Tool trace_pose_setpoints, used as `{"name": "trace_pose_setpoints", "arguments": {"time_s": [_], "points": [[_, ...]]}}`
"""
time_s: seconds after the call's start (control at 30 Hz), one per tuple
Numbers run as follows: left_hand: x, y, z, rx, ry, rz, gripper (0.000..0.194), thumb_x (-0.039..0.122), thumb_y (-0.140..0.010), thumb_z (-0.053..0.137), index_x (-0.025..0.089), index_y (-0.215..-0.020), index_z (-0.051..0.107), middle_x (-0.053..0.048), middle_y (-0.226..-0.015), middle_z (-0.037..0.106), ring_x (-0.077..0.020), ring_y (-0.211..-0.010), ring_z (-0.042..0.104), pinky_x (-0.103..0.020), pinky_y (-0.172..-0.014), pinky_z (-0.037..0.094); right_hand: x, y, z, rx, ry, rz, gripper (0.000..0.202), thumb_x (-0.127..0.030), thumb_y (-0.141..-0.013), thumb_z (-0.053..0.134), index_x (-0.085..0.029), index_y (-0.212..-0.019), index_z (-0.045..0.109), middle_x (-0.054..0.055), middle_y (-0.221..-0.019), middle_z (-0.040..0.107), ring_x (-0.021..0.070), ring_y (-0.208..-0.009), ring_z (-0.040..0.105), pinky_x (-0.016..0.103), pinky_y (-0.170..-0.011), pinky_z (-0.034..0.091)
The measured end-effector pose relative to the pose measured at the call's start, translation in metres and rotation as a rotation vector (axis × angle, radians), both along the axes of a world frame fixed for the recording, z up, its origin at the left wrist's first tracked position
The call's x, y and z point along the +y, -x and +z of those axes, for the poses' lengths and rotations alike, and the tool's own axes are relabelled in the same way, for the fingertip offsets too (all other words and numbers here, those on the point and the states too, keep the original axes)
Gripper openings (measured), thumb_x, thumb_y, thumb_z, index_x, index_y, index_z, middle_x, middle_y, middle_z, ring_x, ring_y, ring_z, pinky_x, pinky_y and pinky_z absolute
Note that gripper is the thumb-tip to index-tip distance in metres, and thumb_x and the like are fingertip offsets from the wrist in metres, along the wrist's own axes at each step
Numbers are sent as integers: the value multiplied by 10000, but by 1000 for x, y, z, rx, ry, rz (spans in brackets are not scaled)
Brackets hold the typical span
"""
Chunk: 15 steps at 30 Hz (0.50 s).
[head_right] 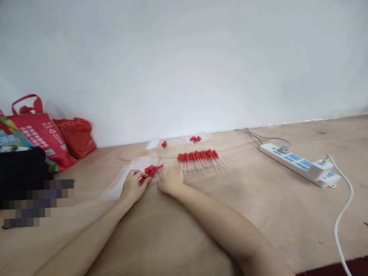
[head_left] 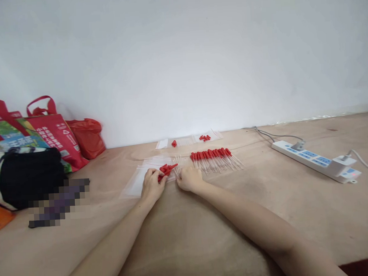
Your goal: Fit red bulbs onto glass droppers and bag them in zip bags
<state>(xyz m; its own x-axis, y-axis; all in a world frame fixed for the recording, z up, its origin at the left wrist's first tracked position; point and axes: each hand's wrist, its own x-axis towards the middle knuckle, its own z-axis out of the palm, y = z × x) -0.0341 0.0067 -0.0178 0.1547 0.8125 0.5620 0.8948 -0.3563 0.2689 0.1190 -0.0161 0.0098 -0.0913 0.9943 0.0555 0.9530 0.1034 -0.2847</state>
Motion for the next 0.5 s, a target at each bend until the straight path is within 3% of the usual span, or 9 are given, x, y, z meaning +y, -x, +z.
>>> {"name": "trace_pose_setpoints", "arguments": {"time_s": [0.17,0.33,0.4,0.5], "points": [[-9,-2,5,47,-90,-24,90,247,-716,543,174,-690,589,-53,-800,515,-219,-794,514,-339,-744,427,-24,-28,7,-33,78,55,285,-385,-741,457,-170,-813,630,103,-889,641,232,-836,592,315,-669,419],[-31,-17,11,-54,-56,-254,85,216,-741,495,179,-705,562,-33,-774,539,-184,-775,536,-312,-736,433,-37,-83,-1,67,140,166,214,-397,-695,547,-190,-676,595,29,-711,626,155,-680,568,237,-567,357],[-39,-26,11,-69,2,-345,79,202,-742,484,179,-710,553,-31,-772,544,-177,-776,542,-307,-723,437,-39,-102,-7,171,69,164,192,-376,-678,582,-189,-720,574,8,-688,608,123,-625,539,215,-533,329],[-47,-36,9,-43,96,-384,46,174,-711,504,173,-713,549,-35,-758,550,-177,-731,544,-306,-671,444,-43,-117,-14,276,-41,113,268,-422,-653,607,-185,-764,549,-2,-671,586,113,-587,509,214,-517,308]]}}
